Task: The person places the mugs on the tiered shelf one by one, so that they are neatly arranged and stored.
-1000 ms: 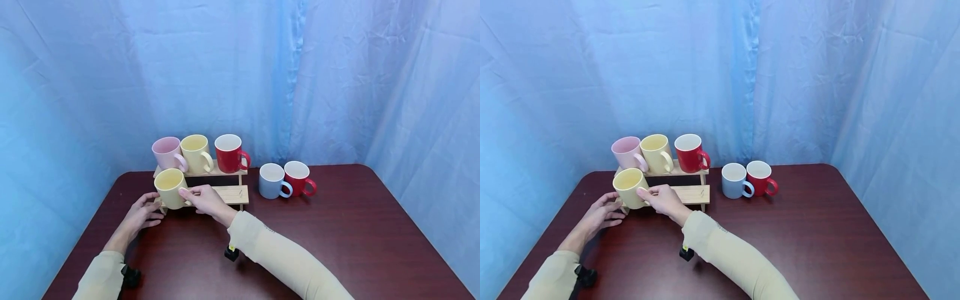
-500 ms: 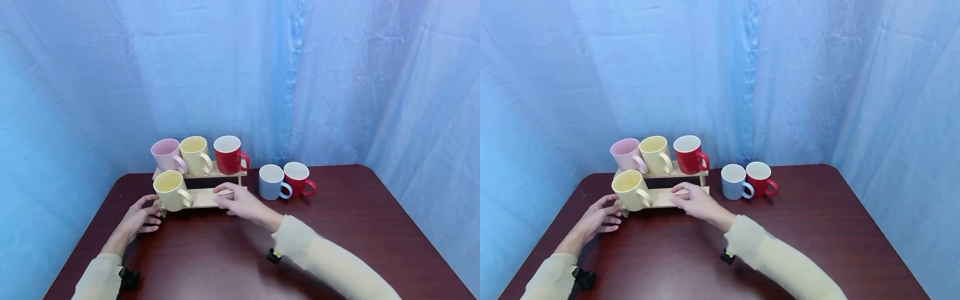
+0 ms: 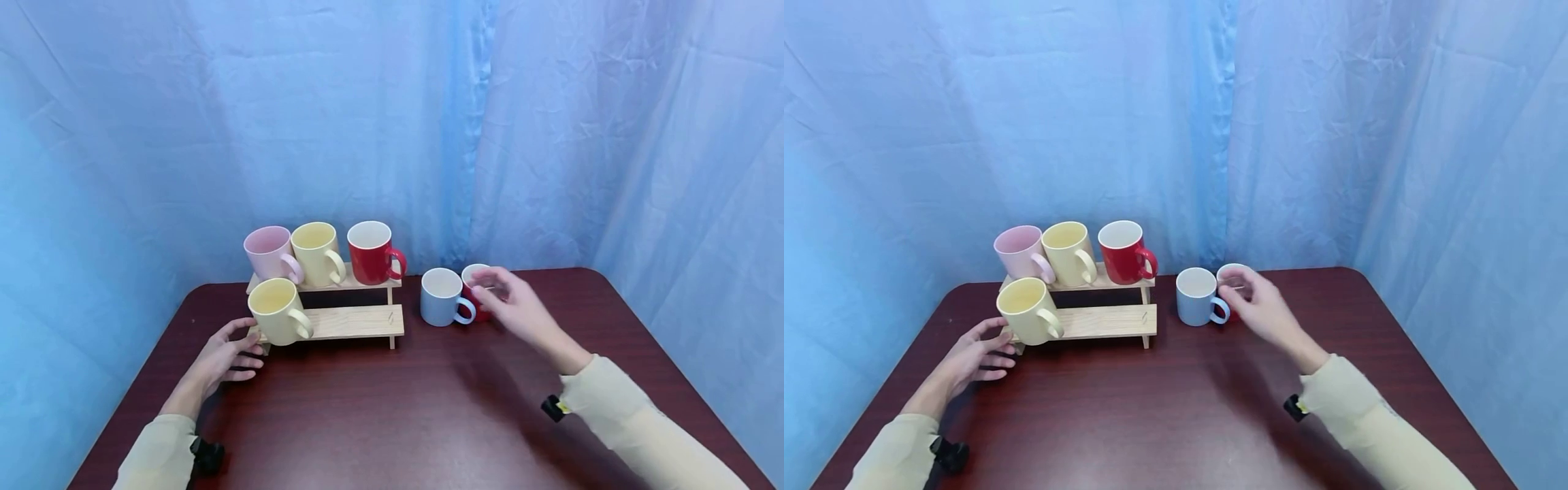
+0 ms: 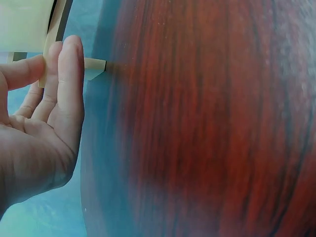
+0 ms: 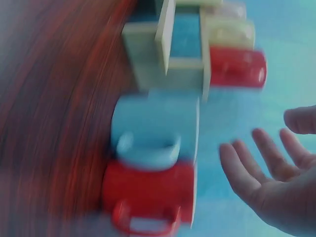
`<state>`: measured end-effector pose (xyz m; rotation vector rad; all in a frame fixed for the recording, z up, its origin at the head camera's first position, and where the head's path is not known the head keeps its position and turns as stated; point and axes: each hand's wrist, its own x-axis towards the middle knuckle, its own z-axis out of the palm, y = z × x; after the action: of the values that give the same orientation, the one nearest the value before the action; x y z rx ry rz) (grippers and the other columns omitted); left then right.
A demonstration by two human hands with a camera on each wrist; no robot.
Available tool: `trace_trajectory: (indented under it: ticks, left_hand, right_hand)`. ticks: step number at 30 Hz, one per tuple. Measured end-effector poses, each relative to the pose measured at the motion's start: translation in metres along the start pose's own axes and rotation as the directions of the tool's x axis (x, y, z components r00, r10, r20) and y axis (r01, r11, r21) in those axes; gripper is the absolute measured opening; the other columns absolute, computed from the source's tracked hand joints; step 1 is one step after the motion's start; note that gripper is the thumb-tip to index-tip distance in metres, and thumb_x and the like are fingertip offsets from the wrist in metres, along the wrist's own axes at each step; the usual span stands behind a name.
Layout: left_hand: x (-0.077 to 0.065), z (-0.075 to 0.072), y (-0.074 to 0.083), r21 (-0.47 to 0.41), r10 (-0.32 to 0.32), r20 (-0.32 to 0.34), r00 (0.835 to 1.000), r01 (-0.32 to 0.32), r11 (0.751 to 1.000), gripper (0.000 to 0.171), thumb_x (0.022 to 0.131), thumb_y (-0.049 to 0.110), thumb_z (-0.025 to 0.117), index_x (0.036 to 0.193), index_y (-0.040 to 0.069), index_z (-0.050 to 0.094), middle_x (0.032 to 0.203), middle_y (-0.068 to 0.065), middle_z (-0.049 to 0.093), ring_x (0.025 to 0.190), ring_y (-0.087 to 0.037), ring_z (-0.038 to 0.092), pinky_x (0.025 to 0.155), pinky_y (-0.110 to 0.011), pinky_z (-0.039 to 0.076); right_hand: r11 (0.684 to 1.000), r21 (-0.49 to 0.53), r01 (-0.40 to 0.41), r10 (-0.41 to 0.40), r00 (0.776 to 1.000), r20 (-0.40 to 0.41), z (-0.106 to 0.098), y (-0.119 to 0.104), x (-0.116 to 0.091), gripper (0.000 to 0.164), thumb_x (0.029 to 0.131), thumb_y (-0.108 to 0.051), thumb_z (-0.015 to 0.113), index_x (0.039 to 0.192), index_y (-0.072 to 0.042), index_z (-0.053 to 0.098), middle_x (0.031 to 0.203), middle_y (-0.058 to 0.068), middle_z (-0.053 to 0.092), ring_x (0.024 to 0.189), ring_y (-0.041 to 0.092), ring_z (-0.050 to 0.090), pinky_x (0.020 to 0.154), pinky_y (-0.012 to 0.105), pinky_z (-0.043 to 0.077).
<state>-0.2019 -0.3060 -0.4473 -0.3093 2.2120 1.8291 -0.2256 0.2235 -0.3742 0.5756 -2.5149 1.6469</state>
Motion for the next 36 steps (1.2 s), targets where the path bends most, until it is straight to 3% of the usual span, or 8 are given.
trace_trajectory:
  ticks: [3,8,10,15,21,26,32,36]
  left_hand:
    - [-0.001,0.0,0.0,-0.007,-0.001,0.002,1.0,0.001,1.0,0.058,0.104,0.029,0.061,0.152,0.017,0.032,0.1,-0.011,0.069,0.079,-0.023,0.073,0.066,-0.039,0.06]
    - [-0.001,0.0,0.0,-0.016,0.002,0.004,1.0,-0.002,1.0,0.057,0.104,0.028,0.06,0.152,0.017,0.031,0.1,-0.009,0.072,0.079,-0.024,0.074,0.066,-0.039,0.06]
    - [-0.001,0.0,0.0,-0.019,0.003,0.007,1.0,-0.003,1.0,0.057,0.104,0.028,0.06,0.152,0.017,0.031,0.101,-0.01,0.073,0.08,-0.024,0.074,0.066,-0.039,0.06]
    - [0.002,0.002,-0.002,-0.025,-0.001,0.006,1.0,0.001,1.0,0.056,0.105,0.028,0.059,0.152,0.018,0.031,0.103,-0.01,0.073,0.081,-0.025,0.074,0.066,-0.04,0.06]
    - [0.004,0.004,-0.003,-0.03,0.006,0.015,1.0,-0.006,1.0,0.054,0.106,0.028,0.057,0.153,0.019,0.031,0.106,-0.014,0.072,0.081,-0.026,0.074,0.066,-0.04,0.06]
    - [0.003,0.005,-0.003,-0.023,0.008,0.013,1.0,-0.008,1.0,0.054,0.106,0.028,0.056,0.153,0.019,0.031,0.107,-0.015,0.071,0.081,-0.026,0.073,0.065,-0.04,0.06]
    - [0.002,0.002,-0.003,-0.023,0.007,0.01,1.0,-0.007,1.0,0.054,0.106,0.027,0.056,0.153,0.019,0.03,0.105,-0.013,0.071,0.081,-0.025,0.073,0.065,-0.039,0.06]
    - [0.001,0.001,-0.003,-0.02,0.01,0.008,1.0,-0.01,1.0,0.054,0.106,0.027,0.056,0.153,0.02,0.03,0.104,-0.013,0.071,0.081,-0.025,0.073,0.065,-0.039,0.06]
  right_hand:
    - [0.993,-0.109,-0.04,0.031,0.996,-0.08,-0.021,0.019,-0.003,0.043,0.102,-0.023,0.064,0.137,-0.001,0.052,0.133,0.022,0.058,0.113,0.038,0.062,0.082,0.022,0.054]
    - [0.973,-0.151,-0.174,0.164,0.983,-0.077,-0.041,0.049,-0.008,0.064,0.105,-0.032,0.058,0.154,0.0,0.033,0.15,0.028,0.041,0.135,0.045,0.046,0.104,0.047,0.046]
    - [0.967,-0.11,-0.229,0.225,0.973,-0.049,-0.044,0.058,-0.009,0.07,0.106,-0.033,0.056,0.157,0.002,0.024,0.154,0.031,0.035,0.138,0.047,0.041,0.107,0.056,0.04]
    - [0.936,0.016,-0.352,0.351,0.936,0.027,-0.045,0.077,-0.01,0.077,0.107,-0.037,0.051,0.16,0.002,0.011,0.158,0.033,0.025,0.141,0.049,0.035,0.108,0.058,0.037]
    - [0.891,0.116,-0.438,0.431,0.899,0.081,-0.046,0.097,-0.006,0.081,0.108,-0.042,0.048,0.16,0.001,0.004,0.161,0.031,0.017,0.144,0.05,0.028,0.109,0.058,0.036]
    - [0.876,0.157,-0.456,0.447,0.89,0.09,-0.043,0.103,-0.004,0.079,0.106,-0.046,0.048,0.159,0.001,0.013,0.159,0.031,0.023,0.141,0.048,0.033,0.107,0.056,0.039]
    - [0.871,0.179,-0.457,0.443,0.889,0.111,-0.034,0.098,0.0,0.063,0.107,-0.046,0.048,0.138,0.008,0.041,0.141,0.029,0.048,0.126,0.041,0.053,0.101,0.052,0.048]
    - [0.863,0.19,-0.468,0.448,0.883,0.142,-0.031,0.093,0.0,0.058,0.109,-0.042,0.046,0.136,0.009,0.045,0.136,0.028,0.053,0.124,0.04,0.054,0.096,0.052,0.052]
